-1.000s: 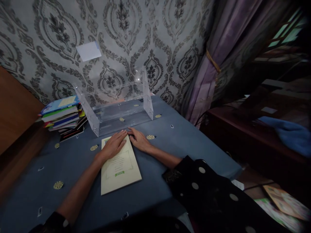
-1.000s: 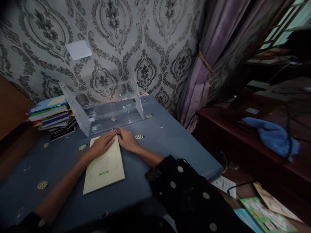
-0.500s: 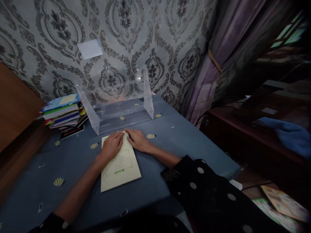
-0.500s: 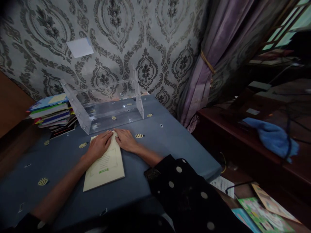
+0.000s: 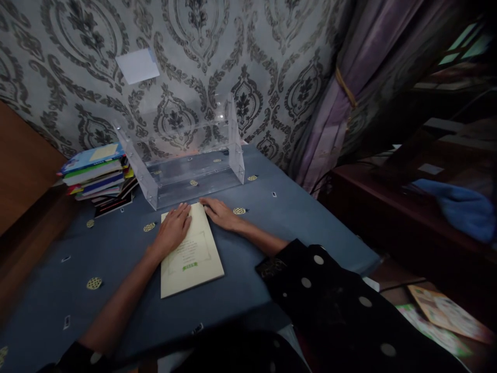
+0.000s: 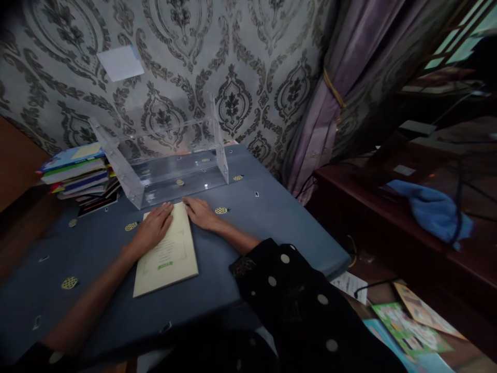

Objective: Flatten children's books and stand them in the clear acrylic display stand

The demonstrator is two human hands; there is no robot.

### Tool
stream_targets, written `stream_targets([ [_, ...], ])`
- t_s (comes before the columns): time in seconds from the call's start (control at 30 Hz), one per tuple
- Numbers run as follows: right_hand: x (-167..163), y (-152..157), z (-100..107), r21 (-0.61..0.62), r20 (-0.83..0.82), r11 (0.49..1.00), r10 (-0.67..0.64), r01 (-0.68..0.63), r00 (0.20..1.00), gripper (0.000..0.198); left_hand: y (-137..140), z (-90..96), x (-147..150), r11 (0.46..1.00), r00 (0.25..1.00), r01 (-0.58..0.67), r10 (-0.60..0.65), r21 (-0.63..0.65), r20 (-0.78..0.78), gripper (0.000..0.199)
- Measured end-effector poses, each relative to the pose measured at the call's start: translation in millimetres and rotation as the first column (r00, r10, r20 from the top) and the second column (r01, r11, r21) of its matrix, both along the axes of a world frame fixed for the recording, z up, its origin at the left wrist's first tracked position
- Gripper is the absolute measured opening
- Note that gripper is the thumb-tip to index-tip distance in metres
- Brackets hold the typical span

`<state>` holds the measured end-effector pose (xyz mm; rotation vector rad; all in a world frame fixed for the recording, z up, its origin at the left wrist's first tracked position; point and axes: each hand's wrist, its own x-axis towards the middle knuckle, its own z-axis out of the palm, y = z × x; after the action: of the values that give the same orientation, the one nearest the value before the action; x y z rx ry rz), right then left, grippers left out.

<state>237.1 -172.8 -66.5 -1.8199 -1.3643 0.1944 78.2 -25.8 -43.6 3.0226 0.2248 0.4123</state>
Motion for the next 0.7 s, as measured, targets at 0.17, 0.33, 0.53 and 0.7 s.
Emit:
stream_targets([
  [0.17,7.3,-0.8,1.9,0.06,-0.098,0.997,0.059,-0.053,0.993,0.039,3.4,-0.7,7.9,0.983,0.979,0.173,-0.178,-0.056,-0.097,0.054],
  [0.33,9.6,-1.8,3.9,0.068,-0.125,0.996,0.072,-0.064,0.99,0.04,-1.3,5.3,11.2,0.969,0.958,0.239,-0.245,-0.059,-0.15,0.056],
  [0.53,10.2,-0.3,3.2,0.04,-0.098,0.996,0.084,-0.08,0.992,0.038,-6.2,9.4,5.7,0.945,0.928,0.318,-0.327,-0.077,-0.177,0.054],
  [0.7,8.7,-0.2,2.7,0.02,-0.024,0.998,0.065,-0.065,0.998,0.035,-16.4,15.0,-2.5,0.93,0.906,0.355,-0.367,-0.096,-0.21,0.053],
])
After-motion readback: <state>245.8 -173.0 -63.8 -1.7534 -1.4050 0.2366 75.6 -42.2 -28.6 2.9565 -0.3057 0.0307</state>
